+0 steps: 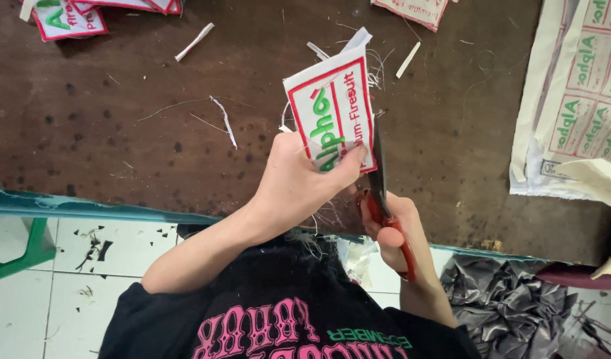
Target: Using scissors to cut individual fabric labels from a larger sheet of printed labels.
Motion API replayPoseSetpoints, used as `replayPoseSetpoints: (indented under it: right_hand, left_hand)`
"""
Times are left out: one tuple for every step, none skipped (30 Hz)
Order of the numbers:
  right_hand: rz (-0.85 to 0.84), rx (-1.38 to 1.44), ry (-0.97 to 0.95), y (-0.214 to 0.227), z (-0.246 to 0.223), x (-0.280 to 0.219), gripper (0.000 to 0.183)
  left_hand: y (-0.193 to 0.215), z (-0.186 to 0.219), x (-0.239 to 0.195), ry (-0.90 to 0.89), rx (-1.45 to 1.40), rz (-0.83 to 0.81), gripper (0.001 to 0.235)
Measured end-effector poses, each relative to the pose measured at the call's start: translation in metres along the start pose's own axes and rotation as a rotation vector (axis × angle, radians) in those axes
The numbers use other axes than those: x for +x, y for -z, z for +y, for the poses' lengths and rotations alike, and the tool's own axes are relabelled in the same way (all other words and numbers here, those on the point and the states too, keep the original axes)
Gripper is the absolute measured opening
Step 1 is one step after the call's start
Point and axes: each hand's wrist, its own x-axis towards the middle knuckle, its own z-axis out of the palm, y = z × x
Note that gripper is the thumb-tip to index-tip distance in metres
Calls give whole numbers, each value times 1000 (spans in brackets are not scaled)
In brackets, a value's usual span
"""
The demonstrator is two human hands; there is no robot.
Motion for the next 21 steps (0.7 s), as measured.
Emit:
replayPoseSetpoints:
  right_hand:
    - [24, -14, 13, -2, 0, 1, 87]
    - [21, -17, 15, 4, 15, 2, 87]
    - [-1, -3, 7, 9, 31, 2, 87]
    - [-23, 9, -1, 14, 46, 2, 89]
    - [-23, 8, 1, 13, 42, 2, 89]
    - [-32, 21, -8, 11, 37, 1, 92]
    - [-39, 35, -20, 9, 33, 0, 94]
    - [-39, 34, -20, 8, 30, 1, 94]
    - [-43, 40, -11, 8, 27, 2, 93]
    - [-46, 47, -1, 7, 25, 3, 93]
    - [-46, 46, 0, 8, 32, 3, 93]
    - [-43, 48, 20, 10, 40, 3, 90]
    - [-42, 51, 40, 11, 47, 4, 87]
    - [-42, 50, 41, 12, 53, 3, 87]
    - [-31, 44, 34, 13, 59, 3, 89]
    - [-21, 39, 26, 14, 65, 2, 91]
    - [-19, 38, 29, 13, 65, 2, 91]
    - [-13, 38, 31, 13, 66, 1, 92]
    - [-7, 37, 32, 13, 66, 1, 93]
    - [-5, 37, 33, 13, 61, 2, 93]
    - [-14, 31, 40, 12, 56, 3, 91]
  left_hand:
    - [1, 1, 0, 19, -23, -7, 9]
    - [1, -5, 0, 17, -24, -3, 9]
    - [1, -11, 0, -28, -134, -13, 8]
    - [1, -17, 1, -72, -245, -23, 8]
    - [1, -17, 0, -75, -245, -23, 8]
    - [1, -16, -1, -62, -248, -40, 8]
    - [1, -16, -2, -46, -252, -59, 8]
    - [0, -18, -2, -47, -252, -60, 8]
    - [-1, -20, -2, -53, -245, -55, 8]
    - [-1, -22, -3, -60, -237, -50, 8]
    - [-1, -25, -4, -61, -237, -51, 8]
    - [-2, -28, -6, -52, -251, -47, 9]
    - [-2, -30, -8, -43, -265, -41, 11]
    - [-1, -32, -5, -45, -265, -41, 11]
    - [1, -33, -3, -66, -233, -43, 12]
    - [2, -34, -1, -88, -201, -45, 13]
    - [5, -36, 1, -91, -200, -46, 13]
    - [7, -37, 3, -78, -227, -68, 16]
    - [10, -38, 6, -65, -255, -91, 19]
    - [10, -38, 6, -67, -255, -93, 19]
    - [11, -37, 6, -62, -259, -95, 19]
